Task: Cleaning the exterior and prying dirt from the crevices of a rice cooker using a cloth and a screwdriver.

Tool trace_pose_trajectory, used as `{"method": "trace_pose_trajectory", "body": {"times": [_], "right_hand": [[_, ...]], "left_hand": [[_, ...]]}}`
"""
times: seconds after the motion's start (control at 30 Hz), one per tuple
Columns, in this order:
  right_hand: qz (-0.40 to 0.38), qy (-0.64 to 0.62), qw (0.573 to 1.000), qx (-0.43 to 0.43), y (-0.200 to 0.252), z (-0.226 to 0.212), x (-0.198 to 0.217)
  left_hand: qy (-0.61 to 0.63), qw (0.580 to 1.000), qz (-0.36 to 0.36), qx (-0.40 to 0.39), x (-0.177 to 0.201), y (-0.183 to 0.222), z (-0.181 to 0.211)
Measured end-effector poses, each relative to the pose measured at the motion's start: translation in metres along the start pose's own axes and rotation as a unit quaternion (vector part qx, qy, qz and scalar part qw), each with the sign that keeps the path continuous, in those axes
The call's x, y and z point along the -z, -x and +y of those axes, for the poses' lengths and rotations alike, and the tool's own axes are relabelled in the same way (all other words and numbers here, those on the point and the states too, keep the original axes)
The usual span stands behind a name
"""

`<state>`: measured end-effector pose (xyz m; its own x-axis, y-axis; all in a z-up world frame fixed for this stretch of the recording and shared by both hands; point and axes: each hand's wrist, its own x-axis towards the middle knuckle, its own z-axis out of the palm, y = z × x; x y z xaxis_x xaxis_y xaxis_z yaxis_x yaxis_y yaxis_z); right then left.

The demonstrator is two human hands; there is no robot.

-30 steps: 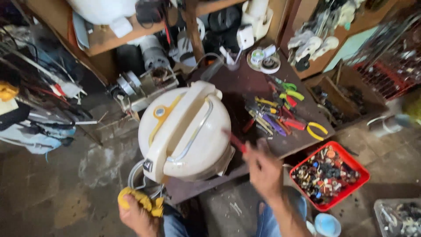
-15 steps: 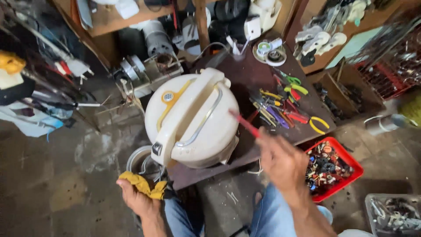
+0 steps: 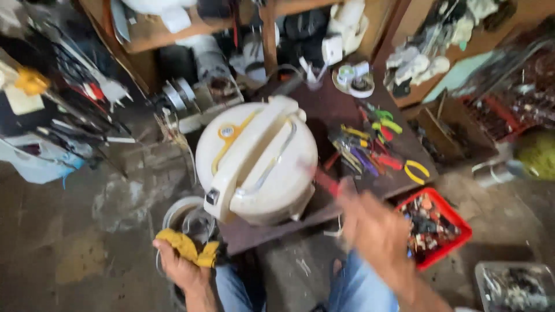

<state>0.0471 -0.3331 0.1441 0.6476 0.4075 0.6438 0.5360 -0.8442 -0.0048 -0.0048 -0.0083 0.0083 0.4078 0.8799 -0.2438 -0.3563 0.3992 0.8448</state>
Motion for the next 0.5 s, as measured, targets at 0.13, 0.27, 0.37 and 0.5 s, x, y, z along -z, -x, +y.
{"method": "trace_pose_trajectory", "body": {"times": [0.13, 0.27, 0.37, 0.5], "right_hand": [[0.032, 0.01, 0.998, -0.046, 0.002, -0.018, 0.013], [0.04, 0.096, 0.992, -0.074, 0.008, 0.008, -0.013], [0.032, 0.145, 0.989, 0.0, -0.01, -0.025, 0.019], [0.04, -0.036, 0.997, -0.06, 0.029, -0.034, -0.017]], "left_hand": [[-0.029, 0.998, -0.026, -0.048, 0.008, 0.0, 0.001], [0.021, 0.999, -0.026, -0.032, 0.011, -0.012, -0.014], [0.037, 0.998, -0.038, -0.022, 0.021, -0.014, -0.019], [-0.106, 0.992, 0.0, -0.063, 0.005, -0.007, -0.006]]}}
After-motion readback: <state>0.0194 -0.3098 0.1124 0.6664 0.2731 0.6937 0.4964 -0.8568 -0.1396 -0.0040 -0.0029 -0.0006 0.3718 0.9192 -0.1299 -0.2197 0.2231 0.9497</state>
